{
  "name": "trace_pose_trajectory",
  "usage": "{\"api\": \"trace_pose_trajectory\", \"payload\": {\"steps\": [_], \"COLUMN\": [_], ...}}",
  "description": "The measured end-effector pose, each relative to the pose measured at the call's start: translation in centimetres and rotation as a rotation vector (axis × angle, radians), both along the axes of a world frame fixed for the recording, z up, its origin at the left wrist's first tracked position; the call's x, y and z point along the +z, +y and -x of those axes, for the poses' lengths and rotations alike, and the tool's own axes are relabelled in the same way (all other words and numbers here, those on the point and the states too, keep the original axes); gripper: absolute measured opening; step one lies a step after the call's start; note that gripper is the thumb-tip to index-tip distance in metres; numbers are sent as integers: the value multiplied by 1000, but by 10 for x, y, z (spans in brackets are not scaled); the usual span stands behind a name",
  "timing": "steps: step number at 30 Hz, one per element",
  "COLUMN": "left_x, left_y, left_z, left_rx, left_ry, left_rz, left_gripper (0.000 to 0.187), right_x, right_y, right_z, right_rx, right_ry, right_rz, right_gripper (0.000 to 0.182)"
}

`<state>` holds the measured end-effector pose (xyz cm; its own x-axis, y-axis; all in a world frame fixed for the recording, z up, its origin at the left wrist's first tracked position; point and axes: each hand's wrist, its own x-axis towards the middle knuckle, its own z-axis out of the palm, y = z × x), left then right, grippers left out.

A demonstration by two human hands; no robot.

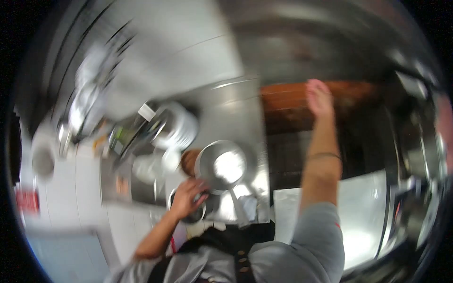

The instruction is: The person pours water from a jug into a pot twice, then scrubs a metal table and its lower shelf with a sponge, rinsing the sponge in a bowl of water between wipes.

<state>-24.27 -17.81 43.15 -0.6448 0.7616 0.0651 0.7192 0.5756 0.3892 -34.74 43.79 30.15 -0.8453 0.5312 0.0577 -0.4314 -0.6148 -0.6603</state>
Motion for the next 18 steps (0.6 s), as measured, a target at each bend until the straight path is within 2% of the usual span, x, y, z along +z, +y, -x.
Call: {"api": "trace_pose_trajectory", "payload": {"steps": [1,3,4,6,8,10,13,14,15,16,17,18], "left_x": [13,17,18,21,16,12,5,0,-8,-13,-12,-19], "left_y": [-9,-40,-53,-83,-116,-148,-194,-210,-227,-242,-257,-272], "left_z": [-1,-13,-17,-31,-45,-57,-70,-75,-80,-87,-93,-95], "left_rx": [-21,29,39,29,58,58,108,114,156,194,221,209], "left_ry": [28,8,-15,-7,-11,-31,-24,-32,-70,-113,-135,-143], "left_rz": [-71,-176,-247,-347,-403,-460,-532,-550,-539,-522,-527,-533], "left_gripper": [32,31,29,27,25,24,20,20,21,21,21,21], "right_x": [34,92,131,207,262,289,249,220,160,131,124,121], "right_y": [-33,-101,-142,-252,-364,-473,-634,-676,-709,-728,-744,-750], "right_z": [-1,9,8,-6,-33,-58,-61,-59,-43,-40,-42,-40], "right_rx": [42,218,374,392,77,-28,-117,270,565,573,575,570], "right_ry": [-89,-83,-3,-7,143,283,471,267,185,173,159,143], "right_rz": [-54,-440,-541,-635,-812,-833,-1054,-1149,-1382,-1505,-1624,-1631], "right_gripper": [20,16,15,13,13,14,18,18,19,19,19,19]}}
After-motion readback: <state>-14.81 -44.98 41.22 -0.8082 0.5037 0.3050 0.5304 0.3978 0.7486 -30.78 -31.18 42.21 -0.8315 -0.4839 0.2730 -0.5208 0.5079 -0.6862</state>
